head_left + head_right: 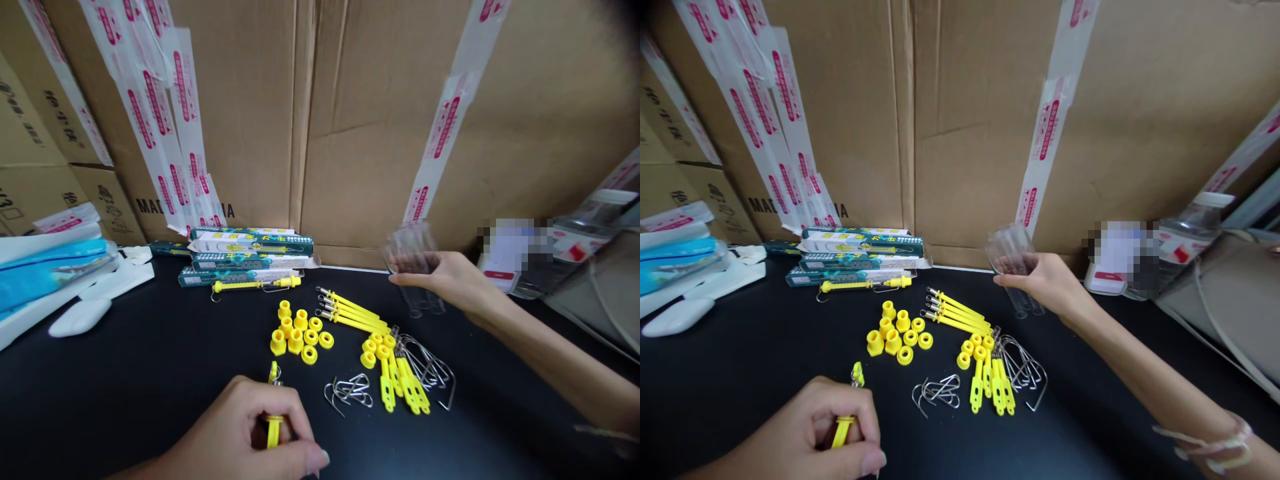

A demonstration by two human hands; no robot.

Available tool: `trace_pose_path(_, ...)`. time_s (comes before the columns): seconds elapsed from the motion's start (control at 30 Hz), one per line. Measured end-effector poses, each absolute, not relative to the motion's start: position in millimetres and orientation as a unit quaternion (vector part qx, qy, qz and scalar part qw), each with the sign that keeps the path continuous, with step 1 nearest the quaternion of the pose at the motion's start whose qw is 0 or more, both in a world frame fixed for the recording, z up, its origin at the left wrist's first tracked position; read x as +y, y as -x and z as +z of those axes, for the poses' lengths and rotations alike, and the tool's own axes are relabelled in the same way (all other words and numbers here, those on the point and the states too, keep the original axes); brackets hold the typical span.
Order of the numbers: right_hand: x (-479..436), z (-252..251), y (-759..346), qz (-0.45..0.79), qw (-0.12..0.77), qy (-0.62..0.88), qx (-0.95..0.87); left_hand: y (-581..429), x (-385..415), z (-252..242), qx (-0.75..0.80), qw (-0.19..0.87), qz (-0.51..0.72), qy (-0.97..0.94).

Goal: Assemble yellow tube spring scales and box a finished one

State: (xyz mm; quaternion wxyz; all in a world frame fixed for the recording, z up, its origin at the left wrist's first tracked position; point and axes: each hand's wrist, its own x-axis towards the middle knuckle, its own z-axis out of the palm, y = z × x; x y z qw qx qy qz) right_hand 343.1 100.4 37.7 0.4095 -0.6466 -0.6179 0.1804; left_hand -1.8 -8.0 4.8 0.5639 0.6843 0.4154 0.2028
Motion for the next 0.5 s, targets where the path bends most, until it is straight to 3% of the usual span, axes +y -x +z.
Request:
trace_pose_path(0.23,73.2,14.1,-347.0,0.282,0.486,0.601,-0.568,4.3,-9.5,3.9,0.420,0.568,0.189,-0.682)
trace_pose_path(0.5,79.7,-1.4,-358.8,0.250,0.481,0.570,-0.618,4.4,-7.9,0.3,0.405,0.551,0.206,-0.700)
